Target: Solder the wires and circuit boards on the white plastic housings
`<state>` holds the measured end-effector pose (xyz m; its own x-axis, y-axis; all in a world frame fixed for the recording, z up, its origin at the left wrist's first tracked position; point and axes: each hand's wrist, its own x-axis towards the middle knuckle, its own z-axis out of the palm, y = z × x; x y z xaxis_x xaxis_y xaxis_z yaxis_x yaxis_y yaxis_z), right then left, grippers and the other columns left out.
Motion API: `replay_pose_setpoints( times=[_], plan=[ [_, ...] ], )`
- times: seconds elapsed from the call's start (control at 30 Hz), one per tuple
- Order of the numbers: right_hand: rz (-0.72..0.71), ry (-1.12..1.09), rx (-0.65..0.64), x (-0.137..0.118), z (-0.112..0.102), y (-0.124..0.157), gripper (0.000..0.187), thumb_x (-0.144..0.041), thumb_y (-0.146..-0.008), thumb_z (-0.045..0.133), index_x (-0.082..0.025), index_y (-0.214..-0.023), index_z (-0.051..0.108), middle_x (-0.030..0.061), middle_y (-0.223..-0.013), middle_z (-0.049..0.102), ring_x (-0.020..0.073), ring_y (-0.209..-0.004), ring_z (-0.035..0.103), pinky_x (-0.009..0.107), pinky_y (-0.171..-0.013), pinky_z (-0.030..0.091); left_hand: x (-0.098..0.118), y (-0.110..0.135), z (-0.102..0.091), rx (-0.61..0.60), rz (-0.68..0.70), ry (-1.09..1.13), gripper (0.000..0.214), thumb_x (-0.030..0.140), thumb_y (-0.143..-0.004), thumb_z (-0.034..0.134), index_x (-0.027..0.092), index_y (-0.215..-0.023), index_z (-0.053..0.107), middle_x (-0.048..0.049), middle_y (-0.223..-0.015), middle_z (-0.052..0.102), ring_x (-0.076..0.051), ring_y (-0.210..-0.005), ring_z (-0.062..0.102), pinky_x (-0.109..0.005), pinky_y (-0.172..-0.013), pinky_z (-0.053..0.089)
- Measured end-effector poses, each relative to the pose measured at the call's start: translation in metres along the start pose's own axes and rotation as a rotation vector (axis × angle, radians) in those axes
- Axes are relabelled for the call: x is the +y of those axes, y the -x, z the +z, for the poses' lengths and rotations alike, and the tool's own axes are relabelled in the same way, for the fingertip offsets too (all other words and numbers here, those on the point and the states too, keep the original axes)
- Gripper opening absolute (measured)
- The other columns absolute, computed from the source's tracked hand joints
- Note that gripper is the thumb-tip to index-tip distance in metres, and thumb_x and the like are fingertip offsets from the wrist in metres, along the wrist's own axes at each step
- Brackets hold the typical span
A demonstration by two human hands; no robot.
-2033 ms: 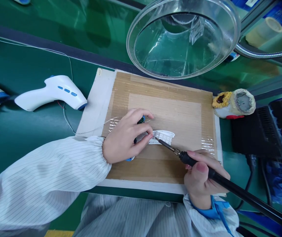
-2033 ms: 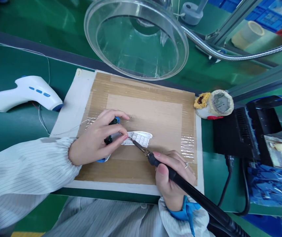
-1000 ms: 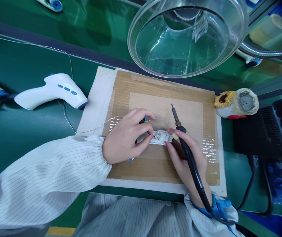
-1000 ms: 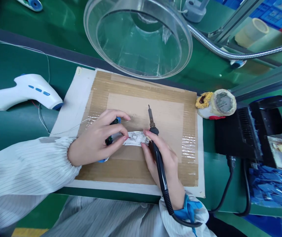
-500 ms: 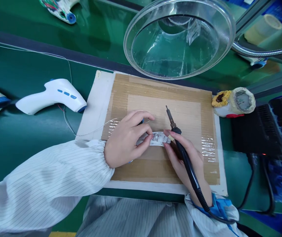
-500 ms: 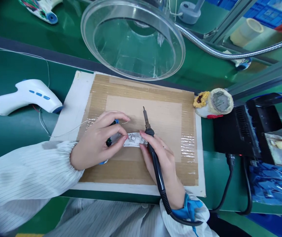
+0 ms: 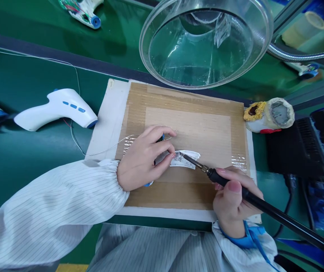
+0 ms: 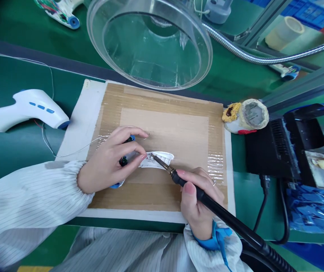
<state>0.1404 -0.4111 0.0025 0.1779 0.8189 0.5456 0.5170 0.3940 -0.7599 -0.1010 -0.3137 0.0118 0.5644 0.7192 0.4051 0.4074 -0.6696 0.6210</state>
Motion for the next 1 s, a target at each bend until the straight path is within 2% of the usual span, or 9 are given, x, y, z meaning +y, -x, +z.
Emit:
replay_pose_setpoints(
  times=[0.13, 0.3, 0.37, 0.43, 0.53, 0.57, 0.63, 0.7, 1.0],
  plan=[
    [0.01, 0.005, -0.001, 0.0, -0.001, 0.001, 0.018, -0.03, -0.112, 0.068, -0.027, -0.11, 0.085, -0.0006, -0.079, 0.079, 0.0154, -0.059, 0.067, 0.032, -0.053, 0.051, 0.0, 0.0, -0.001, -0.012, -0.013, 0.004, 0.016, 0.013, -0.108, 0.063, 0.02, -0.097, 0.071, -0.0134, -0.135, 0.075, -0.029, -0.129, 0.071, -0.049, -0.111, 0.059],
    [0.003, 0.033, 0.041, 0.003, 0.0, 0.001, 0.02, -0.035, -0.113, 0.068, -0.026, -0.107, 0.085, -0.0012, -0.072, 0.075, 0.0158, -0.055, 0.067, 0.031, -0.05, 0.051, -0.001, -0.001, 0.0, -0.01, -0.016, 0.005, 0.016, 0.013, -0.108, 0.062, 0.02, -0.096, 0.071, -0.0132, -0.135, 0.075, -0.029, -0.127, 0.071, -0.05, -0.109, 0.059],
    [-0.024, 0.048, 0.127, 0.004, 0.002, 0.0, 0.024, -0.043, -0.114, 0.067, -0.026, -0.113, 0.085, -0.0009, -0.075, 0.076, 0.014, -0.051, 0.065, 0.03, -0.048, 0.051, 0.0, -0.001, 0.001, -0.004, -0.008, 0.0, 0.017, 0.012, -0.108, 0.061, 0.02, -0.096, 0.07, -0.0134, -0.133, 0.075, -0.029, -0.127, 0.071, -0.049, -0.109, 0.059],
    [0.023, 0.08, 0.151, 0.005, 0.004, 0.0, 0.026, -0.044, -0.114, 0.067, -0.026, -0.125, 0.082, -0.0001, -0.082, 0.081, 0.0145, -0.054, 0.071, 0.031, -0.056, 0.06, 0.0, -0.001, 0.001, -0.006, -0.001, -0.005, 0.017, 0.011, -0.108, 0.061, 0.019, -0.096, 0.07, -0.0142, -0.133, 0.074, -0.03, -0.128, 0.071, -0.049, -0.11, 0.059],
    [0.102, 0.152, -0.026, 0.004, 0.007, -0.002, 0.028, -0.033, -0.111, 0.072, -0.028, -0.138, 0.075, 0.0033, -0.105, 0.089, 0.0223, -0.093, 0.089, 0.039, -0.089, 0.074, 0.0, -0.001, 0.001, -0.003, 0.004, -0.009, 0.016, 0.011, -0.107, 0.062, 0.018, -0.095, 0.07, -0.015, -0.133, 0.074, -0.03, -0.128, 0.071, -0.049, -0.111, 0.059],
    [0.091, 0.167, -0.116, 0.005, 0.009, -0.004, 0.033, -0.03, -0.108, 0.076, -0.029, -0.141, 0.073, 0.0048, -0.116, 0.089, 0.0247, -0.108, 0.089, 0.041, -0.097, 0.074, 0.0, -0.001, 0.001, -0.002, 0.004, -0.011, 0.016, 0.012, -0.107, 0.062, 0.018, -0.095, 0.07, -0.0149, -0.133, 0.074, -0.03, -0.128, 0.071, -0.049, -0.111, 0.059],
    [0.035, 0.174, -0.265, 0.006, 0.011, -0.007, 0.047, -0.03, -0.103, 0.084, -0.03, -0.148, 0.069, 0.0067, -0.133, 0.087, 0.0262, -0.122, 0.086, 0.041, -0.101, 0.075, 0.0, -0.001, 0.002, 0.002, 0.008, -0.015, 0.016, 0.012, -0.107, 0.061, 0.019, -0.095, 0.069, -0.0146, -0.133, 0.075, -0.031, -0.128, 0.071, -0.05, -0.11, 0.059],
    [-0.013, 0.194, -0.336, 0.008, 0.013, -0.01, 0.056, -0.028, -0.101, 0.087, -0.031, -0.152, 0.065, 0.0067, -0.137, 0.086, 0.0257, -0.122, 0.086, 0.039, -0.097, 0.076, 0.0, -0.001, 0.002, 0.004, 0.009, -0.017, 0.016, 0.012, -0.107, 0.061, 0.019, -0.095, 0.069, -0.0148, -0.133, 0.075, -0.031, -0.128, 0.071, -0.05, -0.11, 0.059],
    [-0.038, 0.206, -0.316, 0.012, 0.015, -0.009, 0.058, -0.024, -0.101, 0.086, -0.031, -0.155, 0.063, 0.0039, -0.133, 0.088, 0.0217, -0.115, 0.088, 0.032, -0.094, 0.075, 0.001, -0.001, 0.001, 0.012, 0.021, -0.062, 0.013, 0.013, -0.107, 0.061, 0.018, -0.098, 0.07, -0.0164, -0.134, 0.074, -0.03, -0.128, 0.072, -0.049, -0.111, 0.062]
  ],
)
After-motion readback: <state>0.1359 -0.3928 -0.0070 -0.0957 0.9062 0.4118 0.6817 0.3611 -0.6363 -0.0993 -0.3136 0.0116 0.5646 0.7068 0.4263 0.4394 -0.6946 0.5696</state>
